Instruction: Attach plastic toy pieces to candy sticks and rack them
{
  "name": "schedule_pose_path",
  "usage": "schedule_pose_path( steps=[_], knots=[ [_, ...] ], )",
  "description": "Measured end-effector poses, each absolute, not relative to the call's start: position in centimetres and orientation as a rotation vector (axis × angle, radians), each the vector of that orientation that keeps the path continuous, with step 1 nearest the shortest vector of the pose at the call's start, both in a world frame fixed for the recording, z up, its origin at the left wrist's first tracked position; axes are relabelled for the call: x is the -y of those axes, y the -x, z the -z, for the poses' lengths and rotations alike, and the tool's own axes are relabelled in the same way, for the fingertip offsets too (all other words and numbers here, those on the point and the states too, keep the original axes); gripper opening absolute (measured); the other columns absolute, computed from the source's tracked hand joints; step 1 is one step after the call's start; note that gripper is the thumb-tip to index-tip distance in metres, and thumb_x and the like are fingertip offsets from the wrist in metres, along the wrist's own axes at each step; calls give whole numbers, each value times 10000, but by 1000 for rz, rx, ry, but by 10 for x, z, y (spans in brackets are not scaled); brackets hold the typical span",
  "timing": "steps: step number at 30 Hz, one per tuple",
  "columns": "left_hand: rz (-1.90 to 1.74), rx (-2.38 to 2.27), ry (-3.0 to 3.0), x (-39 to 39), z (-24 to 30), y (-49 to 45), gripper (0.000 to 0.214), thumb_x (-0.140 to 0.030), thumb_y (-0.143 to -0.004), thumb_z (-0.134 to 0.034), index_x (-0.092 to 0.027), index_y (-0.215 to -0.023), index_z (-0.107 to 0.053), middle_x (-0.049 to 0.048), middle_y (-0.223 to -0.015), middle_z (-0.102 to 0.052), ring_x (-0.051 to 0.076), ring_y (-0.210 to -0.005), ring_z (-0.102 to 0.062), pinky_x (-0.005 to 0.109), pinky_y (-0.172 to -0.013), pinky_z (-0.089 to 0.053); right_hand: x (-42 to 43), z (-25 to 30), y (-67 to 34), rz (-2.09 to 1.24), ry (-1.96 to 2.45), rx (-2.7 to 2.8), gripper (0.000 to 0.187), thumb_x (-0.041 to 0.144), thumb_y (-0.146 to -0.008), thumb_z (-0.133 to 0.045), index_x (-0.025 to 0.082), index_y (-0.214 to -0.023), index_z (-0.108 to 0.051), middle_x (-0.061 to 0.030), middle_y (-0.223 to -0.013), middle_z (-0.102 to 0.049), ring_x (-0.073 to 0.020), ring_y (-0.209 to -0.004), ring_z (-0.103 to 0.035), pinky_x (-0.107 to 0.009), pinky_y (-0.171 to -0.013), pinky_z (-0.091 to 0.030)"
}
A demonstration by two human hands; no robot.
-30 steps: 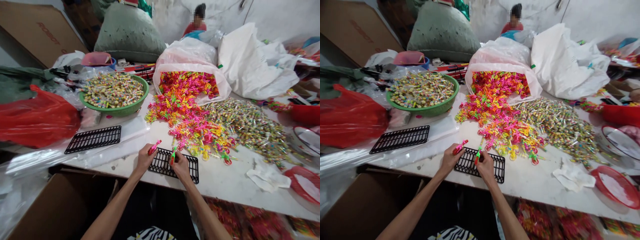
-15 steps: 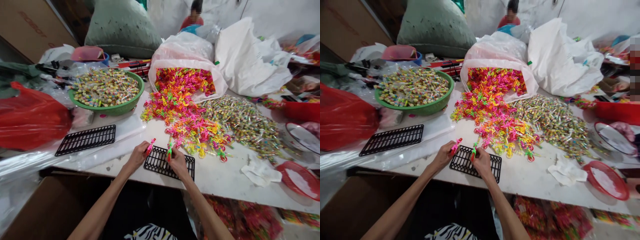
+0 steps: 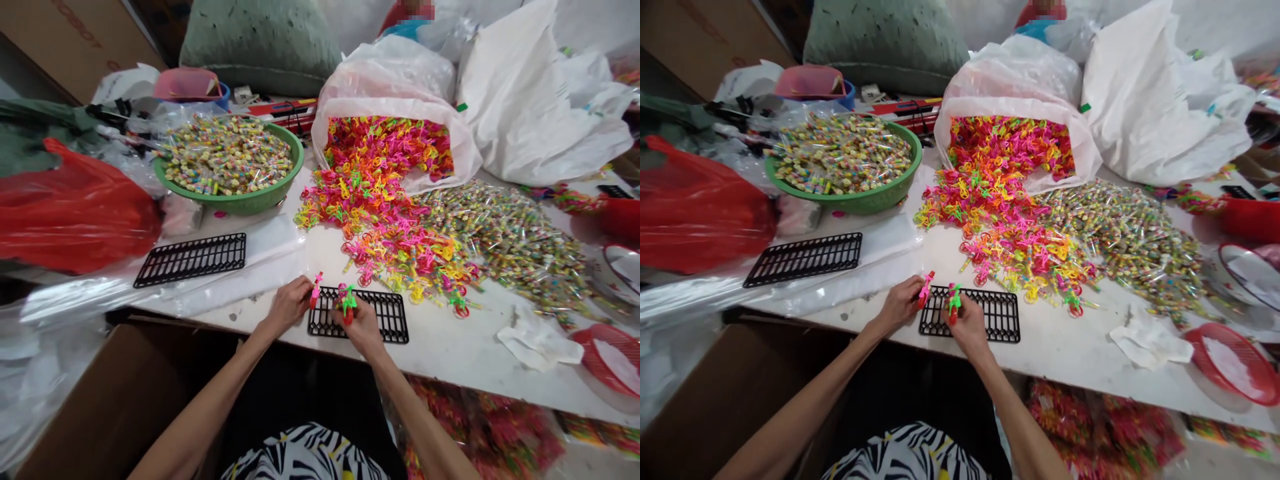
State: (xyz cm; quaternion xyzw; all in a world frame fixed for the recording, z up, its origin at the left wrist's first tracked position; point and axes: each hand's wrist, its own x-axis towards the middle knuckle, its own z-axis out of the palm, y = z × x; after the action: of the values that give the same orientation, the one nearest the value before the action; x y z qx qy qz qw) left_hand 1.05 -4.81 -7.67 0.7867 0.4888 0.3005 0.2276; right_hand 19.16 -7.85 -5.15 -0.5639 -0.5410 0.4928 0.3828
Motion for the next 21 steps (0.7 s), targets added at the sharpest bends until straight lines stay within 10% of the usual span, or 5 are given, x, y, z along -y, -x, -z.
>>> schedule_pose_path(
  steps=[21],
  knots=[
    [-846, -1382, -2166, 48, 78, -12, 164, -234, -841, -433, -169, -786, -574, 35, -814, -565, 138, -738, -529, 235, -654, -407, 102, 52, -159, -709, 1562, 2198, 198, 21, -662, -460, 163, -739, -574, -44, -755, -588, -144, -665, -537, -219, -586, -363]
  ],
)
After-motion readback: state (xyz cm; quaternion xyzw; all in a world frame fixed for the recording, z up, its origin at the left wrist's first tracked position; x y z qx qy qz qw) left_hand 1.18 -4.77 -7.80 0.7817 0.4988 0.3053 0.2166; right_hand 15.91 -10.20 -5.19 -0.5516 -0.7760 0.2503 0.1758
